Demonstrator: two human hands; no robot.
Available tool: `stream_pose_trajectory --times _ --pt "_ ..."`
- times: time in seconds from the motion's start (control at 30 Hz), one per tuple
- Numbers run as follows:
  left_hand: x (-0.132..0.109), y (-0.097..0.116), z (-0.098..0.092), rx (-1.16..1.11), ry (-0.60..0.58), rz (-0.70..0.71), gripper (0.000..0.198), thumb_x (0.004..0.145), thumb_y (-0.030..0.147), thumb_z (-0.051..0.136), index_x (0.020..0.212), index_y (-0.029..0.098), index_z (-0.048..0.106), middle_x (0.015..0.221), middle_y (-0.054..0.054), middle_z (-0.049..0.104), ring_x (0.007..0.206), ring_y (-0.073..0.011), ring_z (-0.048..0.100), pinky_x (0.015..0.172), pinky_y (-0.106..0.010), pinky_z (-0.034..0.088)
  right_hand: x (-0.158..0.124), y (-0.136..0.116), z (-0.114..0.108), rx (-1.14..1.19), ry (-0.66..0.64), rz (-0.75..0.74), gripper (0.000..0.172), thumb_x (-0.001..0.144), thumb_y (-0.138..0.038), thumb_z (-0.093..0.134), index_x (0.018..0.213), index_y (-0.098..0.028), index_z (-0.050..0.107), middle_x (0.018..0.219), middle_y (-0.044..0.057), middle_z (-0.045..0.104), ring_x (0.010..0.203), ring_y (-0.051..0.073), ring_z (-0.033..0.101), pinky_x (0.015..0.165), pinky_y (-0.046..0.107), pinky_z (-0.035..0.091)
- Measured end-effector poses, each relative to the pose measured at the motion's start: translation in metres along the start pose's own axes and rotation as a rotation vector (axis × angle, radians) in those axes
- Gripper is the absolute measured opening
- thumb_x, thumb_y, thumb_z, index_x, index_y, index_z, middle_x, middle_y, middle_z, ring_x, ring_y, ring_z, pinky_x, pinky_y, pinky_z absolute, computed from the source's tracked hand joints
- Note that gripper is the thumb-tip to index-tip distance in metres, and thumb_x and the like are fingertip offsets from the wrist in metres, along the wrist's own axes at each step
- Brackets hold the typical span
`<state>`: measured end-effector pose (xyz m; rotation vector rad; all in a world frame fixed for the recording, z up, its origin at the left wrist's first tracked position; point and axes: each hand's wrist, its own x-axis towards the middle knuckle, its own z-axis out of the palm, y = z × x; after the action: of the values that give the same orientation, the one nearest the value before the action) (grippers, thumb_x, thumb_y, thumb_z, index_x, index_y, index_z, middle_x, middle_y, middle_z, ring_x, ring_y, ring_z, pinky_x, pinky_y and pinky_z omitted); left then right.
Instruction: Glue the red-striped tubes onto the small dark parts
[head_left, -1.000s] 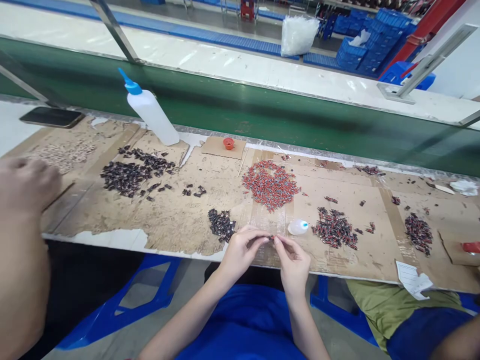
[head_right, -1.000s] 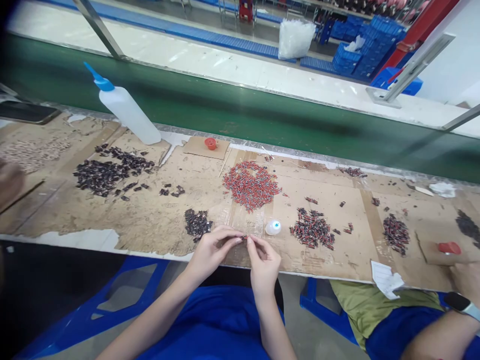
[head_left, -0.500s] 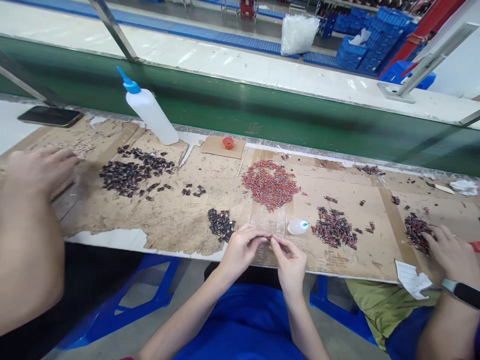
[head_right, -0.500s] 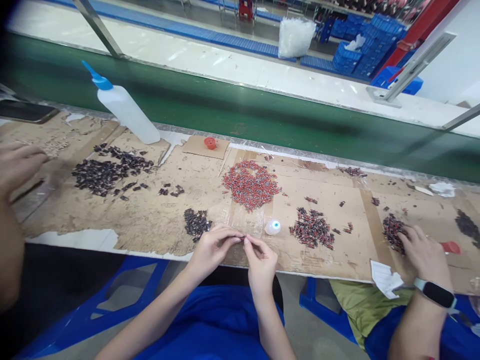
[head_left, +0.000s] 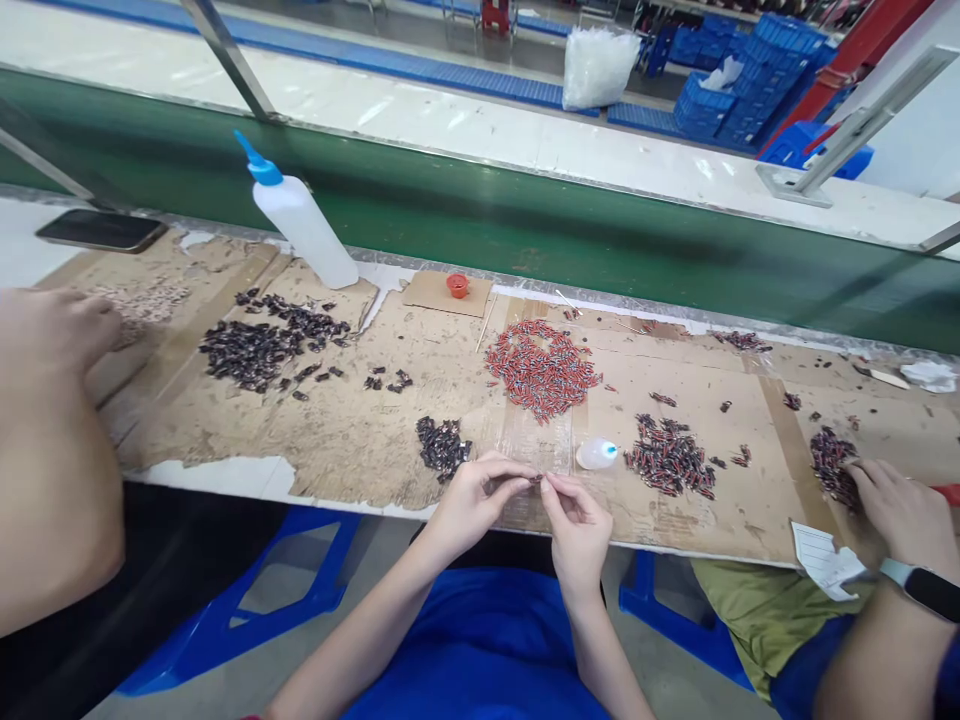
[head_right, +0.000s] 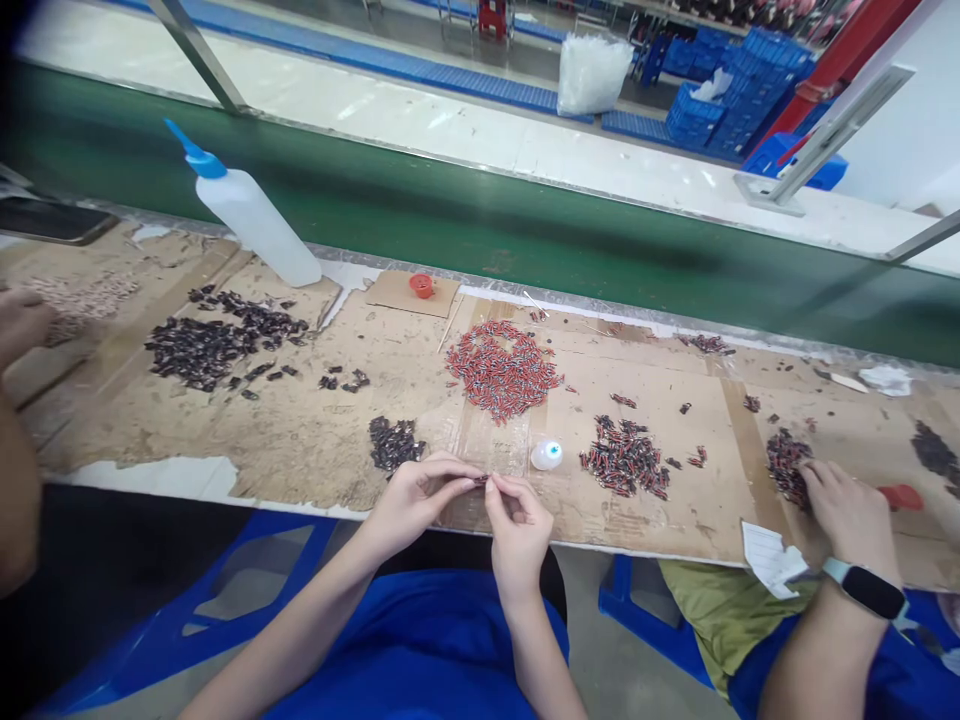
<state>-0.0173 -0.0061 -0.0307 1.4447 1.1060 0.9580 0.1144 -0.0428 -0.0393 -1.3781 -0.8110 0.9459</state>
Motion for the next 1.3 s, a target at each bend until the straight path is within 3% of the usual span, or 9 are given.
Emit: stream_pose_trajectory --times 0.2,0.4,0.57,0.9,0.97,1.1,1.17,1.3 --pt "0.001 -0.004 0.005 -0.031 0.079 -0.050 0.013 0.079 0.018 0.064 0.081 0.019 0.077 0.082 -0.006 0.077 0.079 -0.0198 0.070 0.079 -0.031 0.057 -0.001 -0.001 0.002 0.024 -0.008 0.079 0.020 0.068 -0.037 0.075 0.071 -0.017 0.072 0.079 0.008 0.075 0.078 0.022 0.071 0.078 0.040 0.058" --pt "-0.002 0.001 0.007 -0.100 0.058 -0.090 0.013 0.079 0.022 0.064 0.082 0.018 0.077 0.084 -0.006 0.077 0.080 -0.0196 0.071 0.078 -0.030 0.058 -0.003 -0.001 0.004 0.014 0.035 0.061 0.021 0.068 -0.038 0.075 0.070 -0.017 0.071 0.077 0.008 0.075 0.078 0.022 0.071 0.078 0.038 0.059" --pt "-0.004 0.006 0.007 -0.030 0.056 -0.048 0.015 0.078 0.022 0.065 0.087 0.018 0.076 0.088 -0.007 0.076 0.085 -0.0197 0.070 0.081 -0.031 0.056 -0.003 0.000 0.004 0.015 0.043 0.053 0.022 0.068 -0.038 0.075 0.070 -0.017 0.071 0.078 0.009 0.075 0.079 0.023 0.071 0.080 0.040 0.058" --pt "-0.008 0.009 0.015 0.146 0.099 0.035 0.012 0.077 0.015 0.062 0.084 0.019 0.071 0.082 -0.005 0.071 0.080 -0.0174 0.066 0.074 -0.028 0.055 -0.005 -0.002 -0.001 -0.041 0.006 0.067 0.024 0.069 -0.039 0.074 0.075 -0.016 0.073 0.078 0.010 0.076 0.074 0.022 0.072 0.074 0.037 0.060" --pt "-0.008 0.010 0.021 0.167 0.069 0.039 0.012 0.078 0.015 0.061 0.084 0.018 0.070 0.082 -0.005 0.070 0.082 -0.0177 0.066 0.075 -0.028 0.055 -0.006 0.000 -0.006 -0.081 0.024 0.056 0.026 0.070 -0.039 0.073 0.080 -0.016 0.073 0.080 0.010 0.076 0.072 0.022 0.072 0.071 0.035 0.061" --pt "0.000 0.010 0.028 0.188 -0.102 0.081 0.014 0.085 0.017 0.057 0.093 0.019 0.068 0.090 -0.006 0.068 0.083 -0.0168 0.066 0.077 -0.028 0.055 -0.004 0.006 -0.025 -0.161 0.125 -0.004 0.027 0.071 -0.039 0.072 0.081 -0.015 0.072 0.081 0.011 0.076 0.071 0.021 0.072 0.070 0.034 0.060" --pt "0.007 0.008 0.021 0.284 -0.109 0.148 0.017 0.087 0.019 0.055 0.100 0.020 0.066 0.097 -0.007 0.068 0.090 -0.0190 0.064 0.084 -0.032 0.053 0.003 0.007 -0.037 -0.192 0.206 -0.052 0.026 0.072 -0.040 0.071 0.079 -0.014 0.071 0.079 0.011 0.075 0.070 0.022 0.071 0.071 0.035 0.060" --pt "0.016 0.003 -0.017 0.704 0.115 0.219 0.013 0.088 0.020 0.056 0.095 0.020 0.066 0.096 -0.009 0.068 0.103 -0.0280 0.055 0.095 -0.046 0.045 0.029 0.000 -0.065 -0.277 0.382 -0.180 0.030 0.076 -0.040 0.068 0.090 -0.013 0.072 0.090 0.012 0.074 0.083 0.023 0.070 0.081 0.040 0.057"
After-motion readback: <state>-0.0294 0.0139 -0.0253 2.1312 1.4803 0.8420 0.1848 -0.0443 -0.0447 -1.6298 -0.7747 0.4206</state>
